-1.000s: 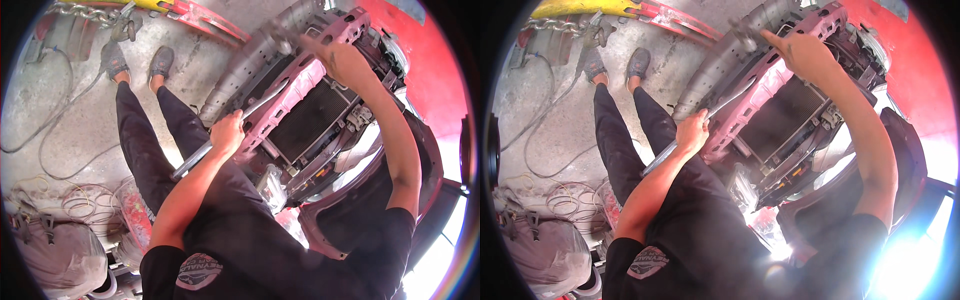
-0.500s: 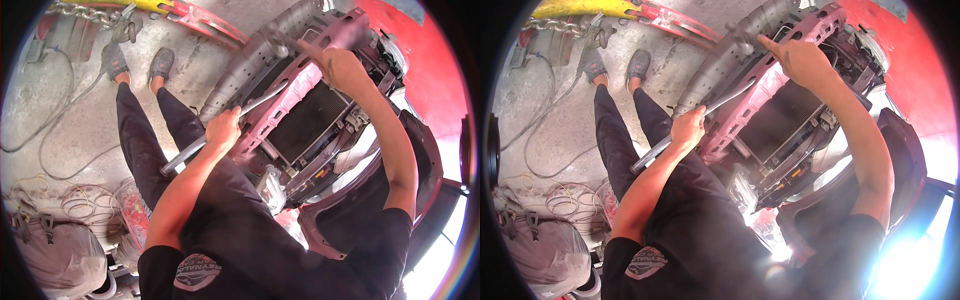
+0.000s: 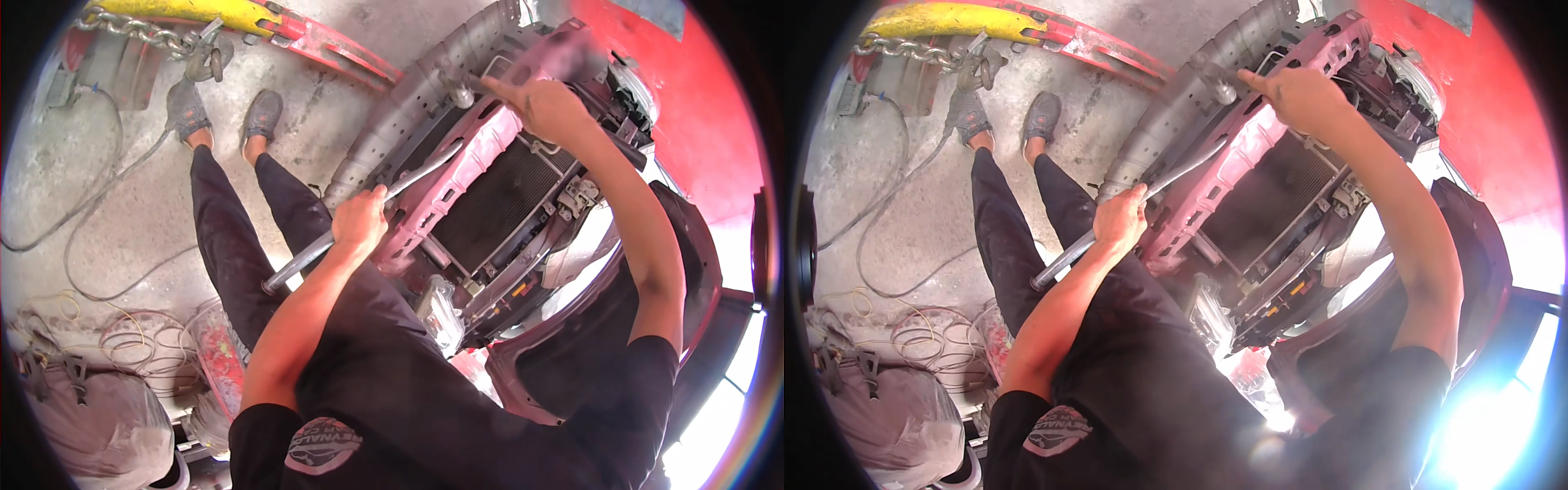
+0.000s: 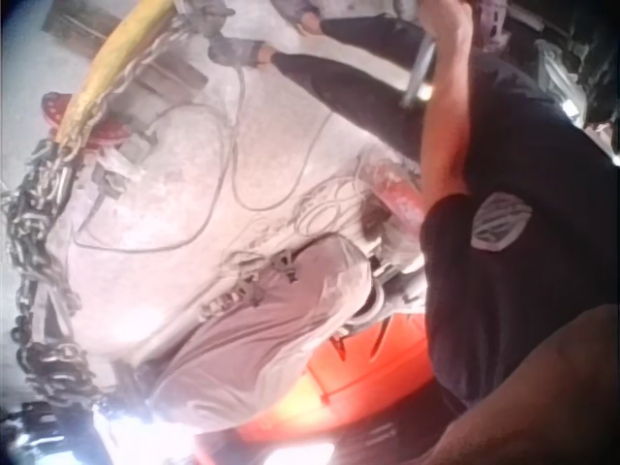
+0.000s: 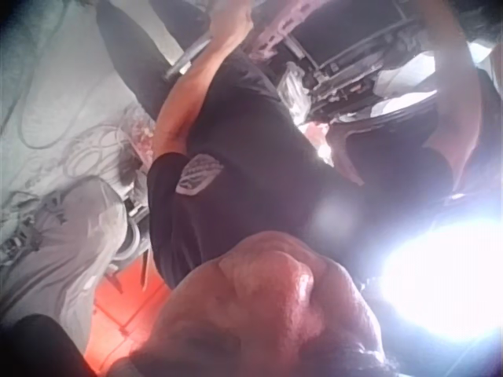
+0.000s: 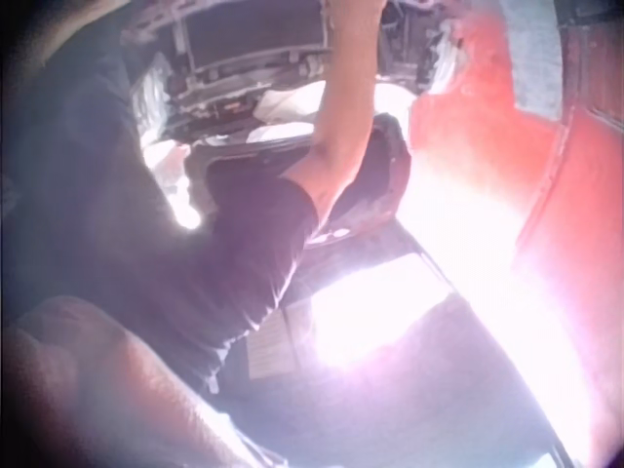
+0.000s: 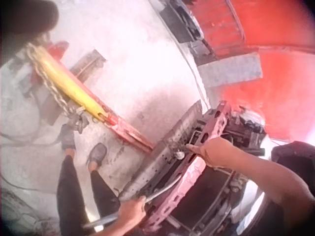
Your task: The person uses a hammer and a metal rod to strike a damaged part of a vehicle's front frame. The person holds the rod against the metal while repeatedly hitting it with the hammer to reshape it.
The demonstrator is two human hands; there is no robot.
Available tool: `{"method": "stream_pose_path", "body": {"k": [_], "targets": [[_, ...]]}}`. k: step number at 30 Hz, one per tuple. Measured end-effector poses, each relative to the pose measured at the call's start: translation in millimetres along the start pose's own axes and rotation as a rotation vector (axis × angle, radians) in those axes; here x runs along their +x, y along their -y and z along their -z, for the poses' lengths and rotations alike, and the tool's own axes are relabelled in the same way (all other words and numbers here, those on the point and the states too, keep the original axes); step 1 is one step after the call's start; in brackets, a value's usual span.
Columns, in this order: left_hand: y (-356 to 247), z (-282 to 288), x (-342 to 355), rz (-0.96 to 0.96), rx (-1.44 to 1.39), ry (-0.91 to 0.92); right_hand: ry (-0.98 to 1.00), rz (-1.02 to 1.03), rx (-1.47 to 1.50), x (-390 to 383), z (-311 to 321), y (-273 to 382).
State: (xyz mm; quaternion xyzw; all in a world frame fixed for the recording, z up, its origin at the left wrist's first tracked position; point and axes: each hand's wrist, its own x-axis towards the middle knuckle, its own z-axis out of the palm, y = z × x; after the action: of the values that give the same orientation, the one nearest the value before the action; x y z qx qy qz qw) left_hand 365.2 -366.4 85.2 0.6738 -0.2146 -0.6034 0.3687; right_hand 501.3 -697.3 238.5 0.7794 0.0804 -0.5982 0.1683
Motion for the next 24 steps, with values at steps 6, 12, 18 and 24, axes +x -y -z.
{"method": "stream_pose_path", "body": {"k": [6, 12, 18, 24], "targets": [[-3.9, 6.7, -0.7, 0.006, 0.011, -0.025, -0.071, -0.072, 0.062, -3.3, 6.5, 2.1], [-2.9, 14.4, -1.2, 0.016, 0.037, 0.022, 0.009, -0.151, 0.077, -10.3, 15.8, 12.6], [-16.0, 45.7, -9.7, -0.005, 0.095, 0.064, -0.018, -0.049, 0.114, -29.2, -23.9, 15.2], [-25.1, 109.7, -37.2, -0.087, 0.157, 0.172, -0.658, -0.404, 0.808, -104.6, -61.0, 95.3]]}}
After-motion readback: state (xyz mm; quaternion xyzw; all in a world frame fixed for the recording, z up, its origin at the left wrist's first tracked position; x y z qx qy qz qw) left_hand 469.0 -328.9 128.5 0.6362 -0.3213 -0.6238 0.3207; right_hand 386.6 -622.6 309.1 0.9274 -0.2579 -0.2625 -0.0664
